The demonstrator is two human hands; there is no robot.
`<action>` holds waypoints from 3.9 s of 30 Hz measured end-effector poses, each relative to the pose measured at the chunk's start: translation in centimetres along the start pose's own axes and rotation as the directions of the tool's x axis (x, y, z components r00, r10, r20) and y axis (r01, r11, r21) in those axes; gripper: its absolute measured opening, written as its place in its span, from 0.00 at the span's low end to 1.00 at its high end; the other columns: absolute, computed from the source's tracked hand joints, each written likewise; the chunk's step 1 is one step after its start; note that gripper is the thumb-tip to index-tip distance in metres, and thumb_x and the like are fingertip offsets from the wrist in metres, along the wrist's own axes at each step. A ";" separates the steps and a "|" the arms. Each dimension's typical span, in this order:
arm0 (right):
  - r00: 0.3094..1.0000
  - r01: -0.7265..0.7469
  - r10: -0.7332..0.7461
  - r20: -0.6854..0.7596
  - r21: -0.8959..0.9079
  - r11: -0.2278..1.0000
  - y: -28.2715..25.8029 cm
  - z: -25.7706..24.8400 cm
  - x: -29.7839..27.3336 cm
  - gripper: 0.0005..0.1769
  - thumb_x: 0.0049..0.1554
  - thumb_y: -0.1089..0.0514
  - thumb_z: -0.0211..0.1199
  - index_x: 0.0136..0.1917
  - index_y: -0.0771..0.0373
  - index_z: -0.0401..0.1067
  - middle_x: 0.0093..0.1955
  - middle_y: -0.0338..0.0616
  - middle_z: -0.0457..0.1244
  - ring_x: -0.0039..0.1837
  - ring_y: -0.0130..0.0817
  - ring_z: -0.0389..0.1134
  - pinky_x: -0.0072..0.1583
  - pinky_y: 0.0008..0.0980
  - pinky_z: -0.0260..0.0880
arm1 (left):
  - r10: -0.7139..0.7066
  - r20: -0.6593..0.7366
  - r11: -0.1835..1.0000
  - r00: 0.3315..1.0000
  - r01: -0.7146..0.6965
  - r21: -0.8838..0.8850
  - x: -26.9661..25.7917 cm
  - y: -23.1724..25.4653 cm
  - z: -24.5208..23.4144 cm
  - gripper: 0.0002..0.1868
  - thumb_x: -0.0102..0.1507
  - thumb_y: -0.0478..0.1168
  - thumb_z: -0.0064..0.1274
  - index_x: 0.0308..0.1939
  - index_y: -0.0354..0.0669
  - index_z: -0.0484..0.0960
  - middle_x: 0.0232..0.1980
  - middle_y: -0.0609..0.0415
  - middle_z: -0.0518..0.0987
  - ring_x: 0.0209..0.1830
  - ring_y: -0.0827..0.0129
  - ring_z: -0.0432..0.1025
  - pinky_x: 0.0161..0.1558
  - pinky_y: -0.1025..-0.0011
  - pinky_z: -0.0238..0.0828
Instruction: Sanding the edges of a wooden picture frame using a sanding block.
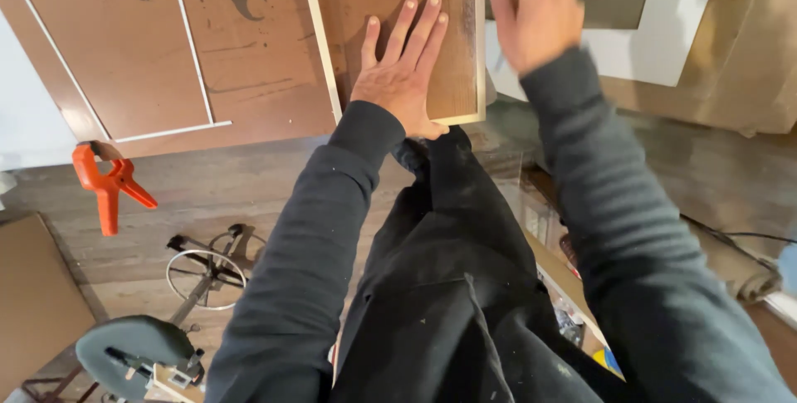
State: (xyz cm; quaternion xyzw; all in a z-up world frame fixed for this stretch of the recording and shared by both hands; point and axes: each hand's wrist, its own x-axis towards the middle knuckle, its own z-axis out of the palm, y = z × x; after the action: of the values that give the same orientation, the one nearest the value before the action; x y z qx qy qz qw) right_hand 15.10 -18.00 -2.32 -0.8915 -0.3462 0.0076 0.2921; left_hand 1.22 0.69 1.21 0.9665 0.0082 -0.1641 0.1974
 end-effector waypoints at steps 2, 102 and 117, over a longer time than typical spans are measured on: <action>0.998 -0.040 0.040 0.039 0.016 0.999 -0.5 -0.6 -0.8 0.19 0.69 0.61 0.65 0.71 0.50 0.69 0.69 0.50 0.63 0.67 0.53 0.67 0.60 0.46 0.73 | -0.002 0.014 1.000 1.000 0.002 0.000 -0.6 0.4 0.2 0.79 0.37 0.68 0.73 0.81 0.41 0.46 0.85 0.51 0.40 0.85 0.55 0.34 0.79 0.37 0.30; 0.982 -0.143 0.156 -0.110 0.115 0.983 3.3 6.5 5.3 0.09 0.71 0.56 0.65 0.60 0.56 0.68 0.54 0.56 0.65 0.56 0.60 0.67 0.57 0.52 0.68 | -0.005 -0.021 1.000 1.000 0.004 -0.003 0.2 0.3 0.0 0.79 0.34 0.69 0.73 0.80 0.42 0.49 0.84 0.53 0.43 0.85 0.57 0.37 0.79 0.38 0.34; 0.978 -0.139 0.191 -0.081 0.425 0.895 2.2 6.0 4.9 0.14 0.76 0.60 0.54 0.73 0.61 0.67 0.63 0.60 0.66 0.63 0.55 0.68 0.63 0.41 0.73 | -0.010 -0.017 1.000 1.000 0.010 -0.017 0.2 0.1 0.1 0.79 0.33 0.67 0.74 0.80 0.43 0.49 0.84 0.52 0.43 0.84 0.57 0.37 0.78 0.39 0.33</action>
State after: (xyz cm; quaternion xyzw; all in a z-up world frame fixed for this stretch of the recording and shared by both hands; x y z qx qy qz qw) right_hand 18.86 -13.13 -7.51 -0.8335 -0.2414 0.0524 0.4942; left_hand 1.44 0.52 1.13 0.9660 0.0161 -0.1568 0.2048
